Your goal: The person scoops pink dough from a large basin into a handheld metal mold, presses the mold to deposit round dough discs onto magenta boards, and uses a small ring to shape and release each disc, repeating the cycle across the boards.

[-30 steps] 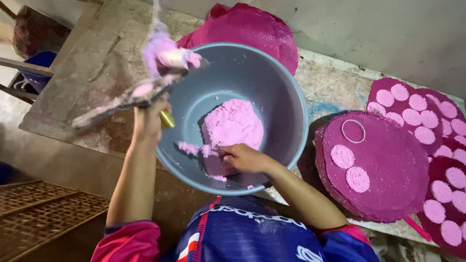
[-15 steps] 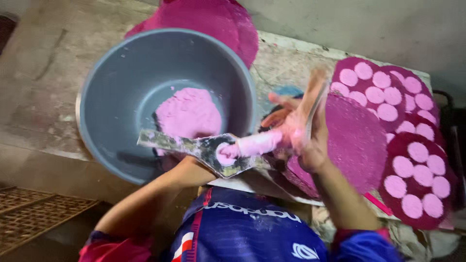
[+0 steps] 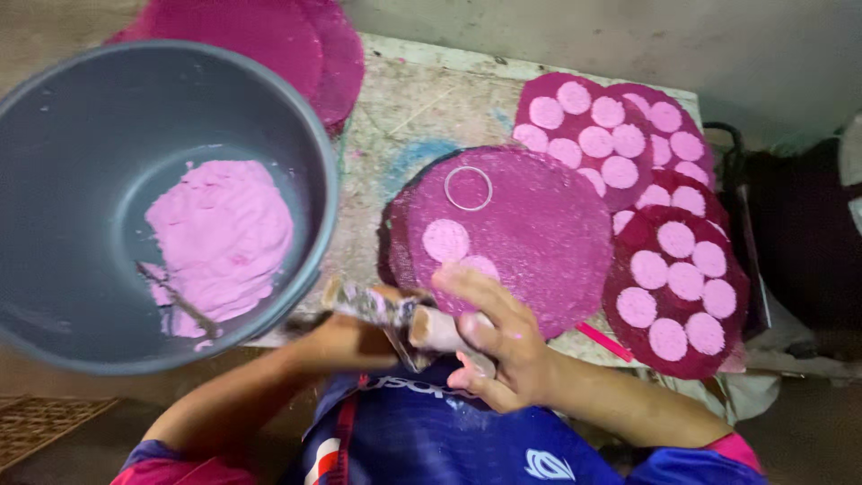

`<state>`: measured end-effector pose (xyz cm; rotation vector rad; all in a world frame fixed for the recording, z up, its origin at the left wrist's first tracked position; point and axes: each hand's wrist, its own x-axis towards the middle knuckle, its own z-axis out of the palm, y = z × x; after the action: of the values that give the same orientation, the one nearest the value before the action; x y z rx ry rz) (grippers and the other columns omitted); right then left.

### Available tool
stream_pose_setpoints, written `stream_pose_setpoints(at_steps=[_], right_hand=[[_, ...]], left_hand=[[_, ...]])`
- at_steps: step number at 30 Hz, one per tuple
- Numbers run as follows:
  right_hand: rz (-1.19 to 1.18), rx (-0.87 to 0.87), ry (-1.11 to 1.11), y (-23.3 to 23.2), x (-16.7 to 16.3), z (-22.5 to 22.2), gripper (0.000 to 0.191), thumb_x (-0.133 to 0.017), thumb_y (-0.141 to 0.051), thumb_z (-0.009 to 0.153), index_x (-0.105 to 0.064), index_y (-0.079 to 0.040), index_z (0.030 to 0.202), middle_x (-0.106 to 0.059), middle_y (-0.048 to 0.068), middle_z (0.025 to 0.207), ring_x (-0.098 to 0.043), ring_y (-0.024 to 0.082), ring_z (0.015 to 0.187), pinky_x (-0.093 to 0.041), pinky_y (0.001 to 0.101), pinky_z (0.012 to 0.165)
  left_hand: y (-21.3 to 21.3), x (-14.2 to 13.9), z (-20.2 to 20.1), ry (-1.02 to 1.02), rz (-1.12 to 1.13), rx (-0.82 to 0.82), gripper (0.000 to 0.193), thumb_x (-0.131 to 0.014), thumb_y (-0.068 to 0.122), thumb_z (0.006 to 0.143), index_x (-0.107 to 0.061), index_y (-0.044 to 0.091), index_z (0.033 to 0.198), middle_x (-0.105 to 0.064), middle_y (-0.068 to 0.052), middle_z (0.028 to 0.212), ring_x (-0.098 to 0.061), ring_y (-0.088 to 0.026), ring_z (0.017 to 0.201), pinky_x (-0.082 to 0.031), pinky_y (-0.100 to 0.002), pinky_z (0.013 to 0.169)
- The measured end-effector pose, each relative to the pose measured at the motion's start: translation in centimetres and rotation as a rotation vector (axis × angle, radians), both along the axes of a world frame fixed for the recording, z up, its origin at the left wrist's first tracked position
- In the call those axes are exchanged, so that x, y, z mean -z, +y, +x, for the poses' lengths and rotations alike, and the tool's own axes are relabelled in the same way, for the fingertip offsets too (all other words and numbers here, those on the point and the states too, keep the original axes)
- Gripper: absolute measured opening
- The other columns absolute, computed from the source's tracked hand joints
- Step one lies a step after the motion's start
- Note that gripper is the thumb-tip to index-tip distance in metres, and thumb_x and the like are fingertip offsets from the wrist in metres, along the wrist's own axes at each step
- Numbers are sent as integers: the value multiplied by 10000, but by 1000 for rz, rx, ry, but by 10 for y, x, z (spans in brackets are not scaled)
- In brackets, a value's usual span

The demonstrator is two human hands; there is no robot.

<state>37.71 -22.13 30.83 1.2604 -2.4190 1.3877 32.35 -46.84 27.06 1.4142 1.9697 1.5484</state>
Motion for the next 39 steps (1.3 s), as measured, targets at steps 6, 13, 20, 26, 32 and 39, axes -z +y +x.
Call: stream_pose_setpoints(at_steps=[6, 13, 20, 26, 32, 39], right_hand=[[-59, -168, -1080, 109, 41, 11, 1120, -826, -669, 769, -389, -10, 1562, -473, 148, 1537, -436, 195, 1409, -352, 370, 1166], [-163, 324, -962, 152, 93, 68, 1132, -832, -582, 755, -406, 32, 1605, -609, 175, 1436, -583, 293, 1113, -391, 447, 812], [-388, 512, -813, 154, 102, 93, 1055, -799, -488, 758, -317, 48, 1528, -539, 201, 1452, -545, 315, 1358, -426, 473, 1130], [-525, 534, -818, 137, 101, 88, 1073, -798, -478, 786, -285, 65, 1557, -520, 246, 1445, -547, 372, 1351, -425, 508, 1137], [-600, 495, -789, 115, 99, 72, 1100, -789, -450, 833, -176, 45, 1599, -451, 236, 1480, -501, 388, 1386, -392, 528, 1185], [-663, 511, -815, 93, 97, 68, 1135, -790, -466, 842, -141, 38, 1625, -456, 241, 1478, -515, 390, 1362, -392, 546, 1179]], left_hand=[[50, 7, -20, -518, -177, -103, 359, -866, 180, 734, -747, 84, 1058, -774, -56, 979, -700, -144, 879, -594, -336, 808], [102, 91, -157, -198, 16, -436, 678, -833, 196, 814, -560, 23, 1410, -579, -169, 1381, -542, -297, 1186, -456, -439, 1012], [100, 158, -180, -1091, 217, -562, 499, -683, 149, 917, -577, 58, 1396, -715, -110, 1219, -688, -211, 1053, -547, -367, 928], [83, 190, -89, -764, 163, -840, 579, -707, 168, 948, -499, -1, 1461, -688, -143, 1295, -672, -190, 1105, -522, -343, 976], [59, 173, -25, -336, -134, -794, 1075, -810, 211, 756, -150, -10, 1575, -356, -263, 1377, -509, -361, 1130, -480, -486, 947], [63, 158, -29, 188, -354, -650, 852, -767, 143, 726, -416, 168, 1502, -179, -326, 1513, -110, -548, 1402, -86, -721, 1112]])
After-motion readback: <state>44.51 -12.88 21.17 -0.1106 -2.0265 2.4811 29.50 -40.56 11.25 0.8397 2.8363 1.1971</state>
